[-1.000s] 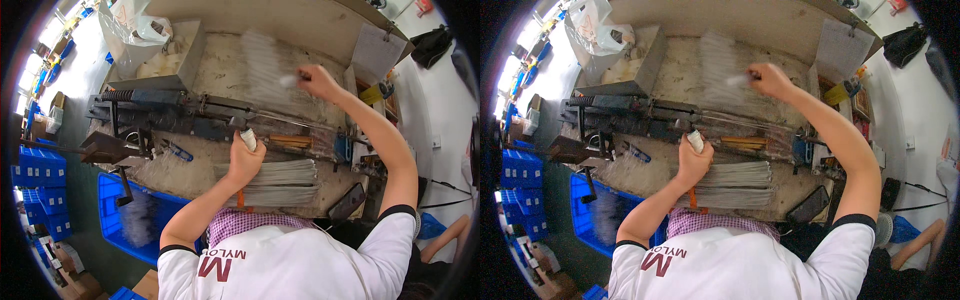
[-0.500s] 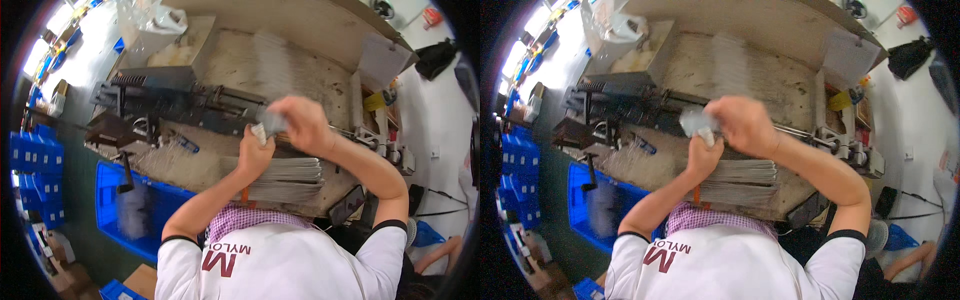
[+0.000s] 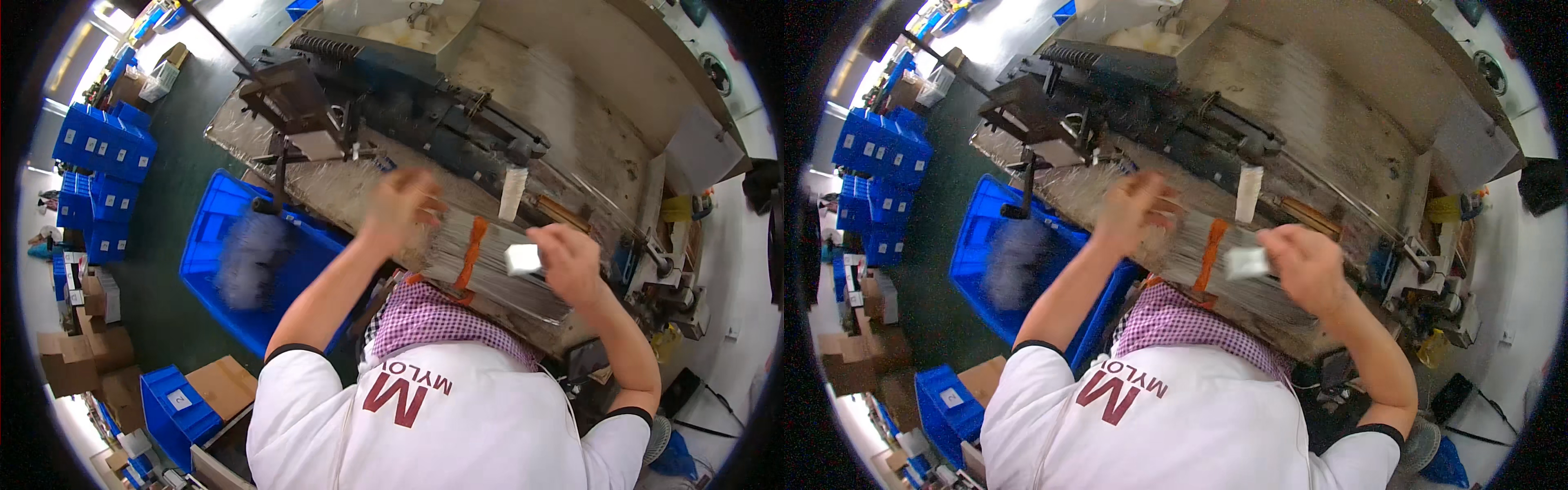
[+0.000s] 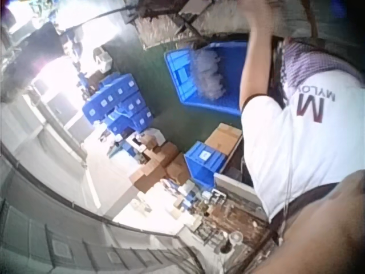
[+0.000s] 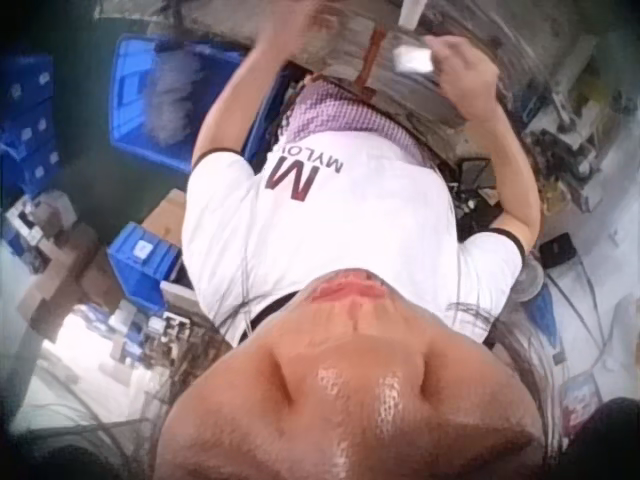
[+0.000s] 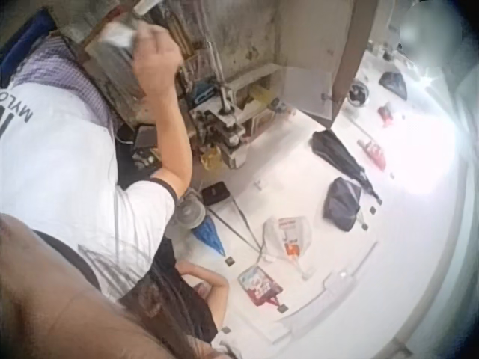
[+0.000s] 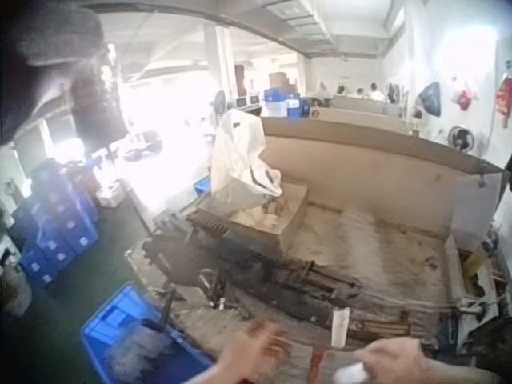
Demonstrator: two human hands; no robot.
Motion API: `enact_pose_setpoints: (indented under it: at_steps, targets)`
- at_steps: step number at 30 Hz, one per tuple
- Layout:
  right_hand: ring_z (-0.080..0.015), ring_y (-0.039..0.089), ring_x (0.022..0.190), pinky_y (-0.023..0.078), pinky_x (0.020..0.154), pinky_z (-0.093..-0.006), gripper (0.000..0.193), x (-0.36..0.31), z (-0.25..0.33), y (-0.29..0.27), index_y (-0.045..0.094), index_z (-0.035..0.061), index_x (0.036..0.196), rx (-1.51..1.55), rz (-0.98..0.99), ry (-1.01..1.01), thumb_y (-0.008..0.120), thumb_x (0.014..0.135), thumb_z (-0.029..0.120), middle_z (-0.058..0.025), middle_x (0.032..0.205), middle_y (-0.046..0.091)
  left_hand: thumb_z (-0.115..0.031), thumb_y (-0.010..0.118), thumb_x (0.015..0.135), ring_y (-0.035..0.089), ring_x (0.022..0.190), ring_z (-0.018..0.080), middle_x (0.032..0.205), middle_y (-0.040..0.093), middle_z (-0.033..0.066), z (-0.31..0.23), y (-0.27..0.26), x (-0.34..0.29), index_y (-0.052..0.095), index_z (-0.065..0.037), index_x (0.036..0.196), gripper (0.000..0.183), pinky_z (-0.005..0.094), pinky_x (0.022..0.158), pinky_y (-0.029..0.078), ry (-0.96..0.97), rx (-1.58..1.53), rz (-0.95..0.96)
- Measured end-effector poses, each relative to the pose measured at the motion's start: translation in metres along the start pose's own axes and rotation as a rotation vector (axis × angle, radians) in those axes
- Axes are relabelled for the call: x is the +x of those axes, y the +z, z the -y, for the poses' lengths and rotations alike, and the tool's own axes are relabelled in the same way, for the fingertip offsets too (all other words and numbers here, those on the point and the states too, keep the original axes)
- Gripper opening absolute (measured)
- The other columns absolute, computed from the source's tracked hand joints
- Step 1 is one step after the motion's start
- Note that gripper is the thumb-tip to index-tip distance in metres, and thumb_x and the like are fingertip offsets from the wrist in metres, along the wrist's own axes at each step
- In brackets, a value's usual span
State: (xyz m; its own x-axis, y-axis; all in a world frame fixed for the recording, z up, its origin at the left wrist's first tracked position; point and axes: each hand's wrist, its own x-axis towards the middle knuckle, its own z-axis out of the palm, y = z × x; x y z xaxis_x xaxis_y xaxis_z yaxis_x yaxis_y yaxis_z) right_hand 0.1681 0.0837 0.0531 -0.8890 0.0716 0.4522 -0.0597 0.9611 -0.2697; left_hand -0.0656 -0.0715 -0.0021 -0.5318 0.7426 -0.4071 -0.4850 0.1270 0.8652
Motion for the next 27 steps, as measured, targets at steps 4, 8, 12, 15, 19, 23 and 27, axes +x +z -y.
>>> enact_pose_setpoints:
  at_steps: [4, 8, 12, 15, 19, 23, 27]
  targets:
    - [-0.0298, 0.061, 0.069, 0.05, 0.058, -0.0378, 0.023, -0.043, -0.033, -0.003, 0.063, 0.003, 0.101, -0.272, -0.012, 0.3, 0.06, 0.078, -0.001, -0.0142, 0.092, 0.061, -0.034, 0.058, 0.091, 0.067, 0.075, 0.0261, 0.092, 0.064, 0.0178, -0.016, -0.05, 0.017, 0.05, 0.007, 0.107, 0.045, 0.0322, 0.049, 0.053, 0.13, -0.121, -0.273]
    - [-0.0343, 0.059, 0.078, 0.048, 0.066, -0.0404, 0.017, -0.064, -0.068, 0.001, 0.062, 0.0023, 0.098, -0.308, -0.033, 0.535, 0.061, 0.081, 0.002, -0.015, 0.093, 0.06, -0.032, 0.054, 0.093, 0.065, 0.065, 0.0209, 0.084, 0.065, 0.0154, -0.017, -0.064, 0.023, 0.054, 0.005, 0.102, 0.038, 0.0263, 0.044, 0.048, 0.129, -0.005, -0.31]
    - [-0.0359, 0.058, 0.084, 0.046, 0.07, -0.0414, 0.015, -0.069, -0.072, -0.002, 0.062, 0.0027, 0.097, -0.138, 0.007, 0.621, 0.062, 0.083, 0.007, -0.0153, 0.093, 0.058, -0.023, 0.051, 0.095, 0.06, 0.051, 0.0168, 0.076, 0.065, 0.0134, -0.009, -0.074, 0.024, 0.057, 0.006, 0.098, 0.03, 0.0231, 0.039, 0.04, 0.205, -0.002, -0.294]
    - [-0.0385, 0.057, 0.084, 0.046, 0.069, -0.0432, 0.011, -0.069, -0.066, -0.011, 0.06, 0.0012, 0.094, -0.137, 0.119, 0.7, 0.059, 0.084, 0.007, -0.0165, 0.091, 0.057, -0.022, 0.051, 0.095, 0.058, 0.049, 0.0153, 0.07, 0.064, 0.0114, -0.003, -0.071, 0.026, 0.059, 0.005, 0.094, 0.029, 0.0229, 0.039, 0.039, 0.342, 0.01, -0.28]
    - [-0.0416, 0.055, 0.079, 0.045, 0.067, -0.0445, 0.009, -0.08, -0.034, -0.034, 0.055, -0.0006, 0.09, -0.118, 0.047, 0.673, 0.056, 0.084, 0.006, -0.0186, 0.086, 0.056, -0.022, 0.052, 0.095, 0.055, 0.046, 0.0127, 0.063, 0.061, 0.0075, -0.006, -0.03, -0.014, 0.059, 0.003, 0.087, 0.027, 0.0226, 0.037, 0.038, 0.432, 0.049, -0.213]
    - [-0.0333, 0.056, 0.065, 0.044, 0.061, -0.0345, 0.011, -0.053, -0.014, -0.074, 0.055, -0.0011, 0.094, 0.124, -0.178, 0.707, 0.056, 0.087, 0.007, -0.0181, 0.08, 0.058, -0.024, 0.05, 0.096, 0.056, 0.047, 0.0113, 0.066, 0.062, 0.007, -0.002, 0.061, -0.03, 0.06, 0.0, 0.089, 0.027, 0.0221, 0.039, 0.041, 0.214, 0.0, 0.076]
    - [-0.027, 0.054, 0.063, 0.044, 0.059, -0.0324, 0.012, -0.04, -0.068, -0.088, 0.054, -0.0012, 0.096, -0.09, -0.373, 0.663, 0.056, 0.089, 0.007, -0.0168, 0.075, 0.057, -0.022, 0.049, 0.097, 0.06, 0.056, 0.0127, 0.069, 0.063, 0.0083, 0.006, 0.156, -0.002, 0.059, 0.003, 0.095, 0.027, 0.025, 0.045, 0.045, 0.299, -0.037, 0.469]
